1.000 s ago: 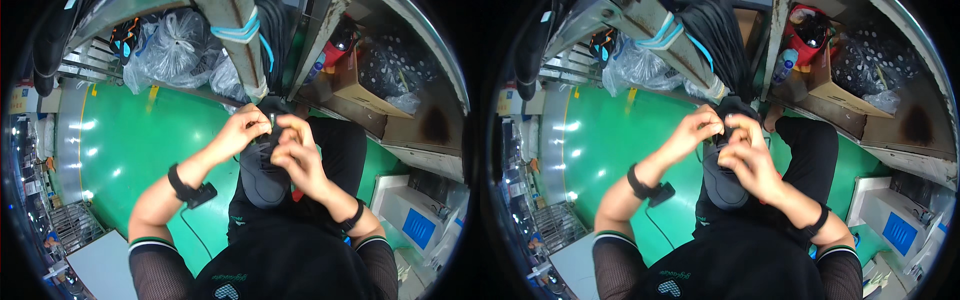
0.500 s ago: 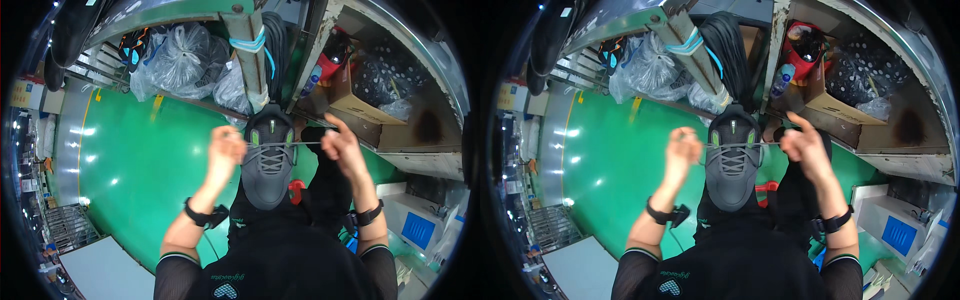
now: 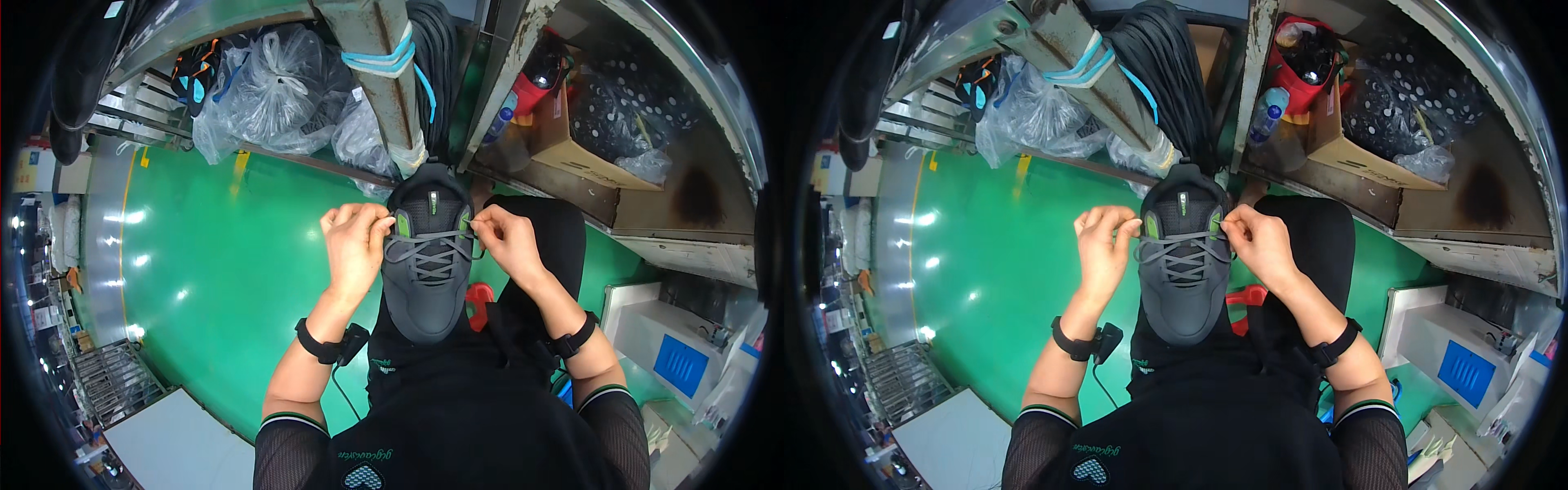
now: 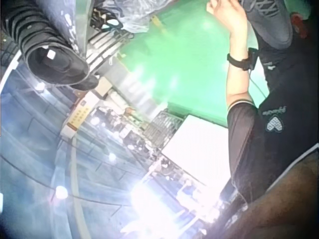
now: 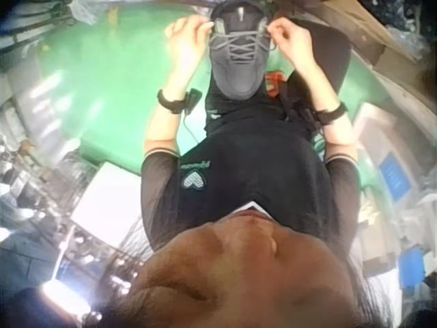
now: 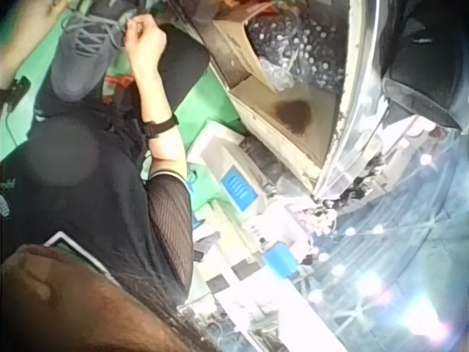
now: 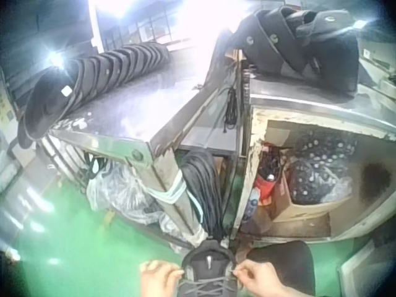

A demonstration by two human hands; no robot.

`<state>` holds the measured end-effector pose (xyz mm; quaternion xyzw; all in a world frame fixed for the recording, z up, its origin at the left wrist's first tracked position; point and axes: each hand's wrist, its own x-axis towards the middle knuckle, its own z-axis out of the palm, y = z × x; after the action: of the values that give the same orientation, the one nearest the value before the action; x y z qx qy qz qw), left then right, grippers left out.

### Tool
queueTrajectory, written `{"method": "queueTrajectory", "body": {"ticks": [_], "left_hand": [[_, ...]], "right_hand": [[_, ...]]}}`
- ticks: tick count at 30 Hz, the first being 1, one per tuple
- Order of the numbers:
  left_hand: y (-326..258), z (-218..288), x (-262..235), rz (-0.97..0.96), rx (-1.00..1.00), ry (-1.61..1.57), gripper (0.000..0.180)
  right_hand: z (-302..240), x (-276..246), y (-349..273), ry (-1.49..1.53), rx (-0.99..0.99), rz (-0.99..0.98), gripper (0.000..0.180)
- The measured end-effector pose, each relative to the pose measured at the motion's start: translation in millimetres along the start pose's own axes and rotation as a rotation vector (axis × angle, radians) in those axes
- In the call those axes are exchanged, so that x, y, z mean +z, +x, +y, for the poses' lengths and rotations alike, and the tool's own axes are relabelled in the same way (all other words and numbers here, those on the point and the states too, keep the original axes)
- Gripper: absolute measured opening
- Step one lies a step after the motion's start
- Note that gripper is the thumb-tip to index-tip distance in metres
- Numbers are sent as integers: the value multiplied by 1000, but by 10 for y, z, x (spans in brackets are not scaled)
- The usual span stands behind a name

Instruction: Lacing a gray athletic shoe in a factory setting.

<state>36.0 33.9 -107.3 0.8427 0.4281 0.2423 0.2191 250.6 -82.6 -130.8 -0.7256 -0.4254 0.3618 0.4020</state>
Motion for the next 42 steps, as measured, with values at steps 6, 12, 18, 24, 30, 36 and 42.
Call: {"method": "queueTrajectory", "body": {"ticks": [6,12,18,24,30,36,42], "left_hand": [[-9,-7,-32,77,158,155,10],[141,77,-184,-30,331,389,12],[246,123,-201,-186,474,495,12],[370,248,-223,-293,519,500,10],[623,226,-115,-445,579,556,16],[978,-170,-35,-921,456,-50,33],[1063,-153,-53,-1079,451,54,30]], "right_hand": [[-12,-11,73,-157,-130,-40,10],[-200,-155,382,-294,-7,-324,15],[-350,-74,448,-839,-376,-362,18],[-325,-334,539,-756,-681,-374,25],[-272,-338,886,-691,-870,-687,23],[-185,-274,1075,-519,-650,-899,25],[-161,-84,1013,-499,-296,-907,20]]}}
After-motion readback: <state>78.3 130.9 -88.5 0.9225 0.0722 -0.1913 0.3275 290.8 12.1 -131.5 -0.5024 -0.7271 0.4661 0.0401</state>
